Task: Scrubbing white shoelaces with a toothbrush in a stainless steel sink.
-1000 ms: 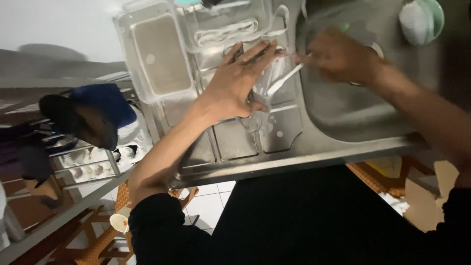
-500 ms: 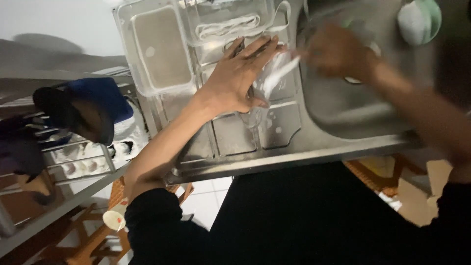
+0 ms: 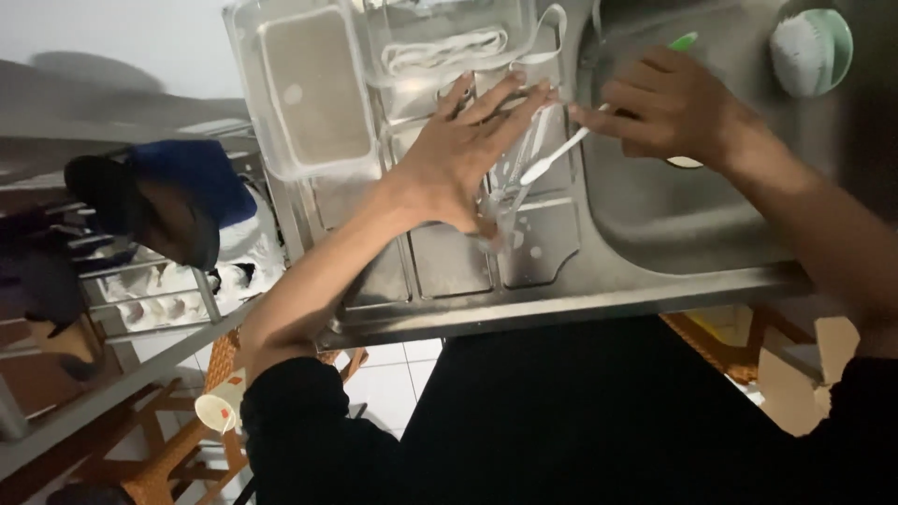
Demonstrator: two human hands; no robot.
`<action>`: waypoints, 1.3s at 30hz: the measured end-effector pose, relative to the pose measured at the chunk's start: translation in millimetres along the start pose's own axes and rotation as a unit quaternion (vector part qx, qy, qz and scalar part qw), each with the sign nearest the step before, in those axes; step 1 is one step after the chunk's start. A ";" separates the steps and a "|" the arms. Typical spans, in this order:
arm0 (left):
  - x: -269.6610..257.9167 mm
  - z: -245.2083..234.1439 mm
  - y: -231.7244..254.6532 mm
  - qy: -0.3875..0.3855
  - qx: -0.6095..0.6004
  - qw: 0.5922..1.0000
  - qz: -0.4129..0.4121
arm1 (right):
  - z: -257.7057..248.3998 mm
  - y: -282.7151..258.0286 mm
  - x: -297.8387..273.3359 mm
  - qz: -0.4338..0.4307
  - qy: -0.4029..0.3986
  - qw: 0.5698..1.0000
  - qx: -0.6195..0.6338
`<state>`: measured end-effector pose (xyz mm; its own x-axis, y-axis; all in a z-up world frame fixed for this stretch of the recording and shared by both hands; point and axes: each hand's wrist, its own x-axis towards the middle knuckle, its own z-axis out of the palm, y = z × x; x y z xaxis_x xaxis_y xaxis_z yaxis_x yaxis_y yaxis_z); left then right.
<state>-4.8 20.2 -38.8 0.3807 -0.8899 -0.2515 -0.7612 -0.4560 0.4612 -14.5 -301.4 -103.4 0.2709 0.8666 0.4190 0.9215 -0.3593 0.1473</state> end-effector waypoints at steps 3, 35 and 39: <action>-2.7 -19.5 7.7 -0.025 -0.017 0.999 -0.026 | -1.1 2.5 -7.2 0.048 0.043 0.998 0.009; 3.5 0.0 7.1 0.091 -0.040 0.994 -0.037 | 5.2 -10.8 -1.1 0.332 -0.034 0.942 0.032; 1.9 5.1 -0.5 0.123 -0.014 0.992 -0.008 | 3.7 -6.9 -1.9 0.404 -0.022 0.904 0.139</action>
<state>-6.3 18.8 -43.9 0.5115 -0.8581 -0.0457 -0.7402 -0.4670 0.4838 -20.3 -299.3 -108.6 0.8918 0.3759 0.2518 0.4508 -0.7851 -0.4247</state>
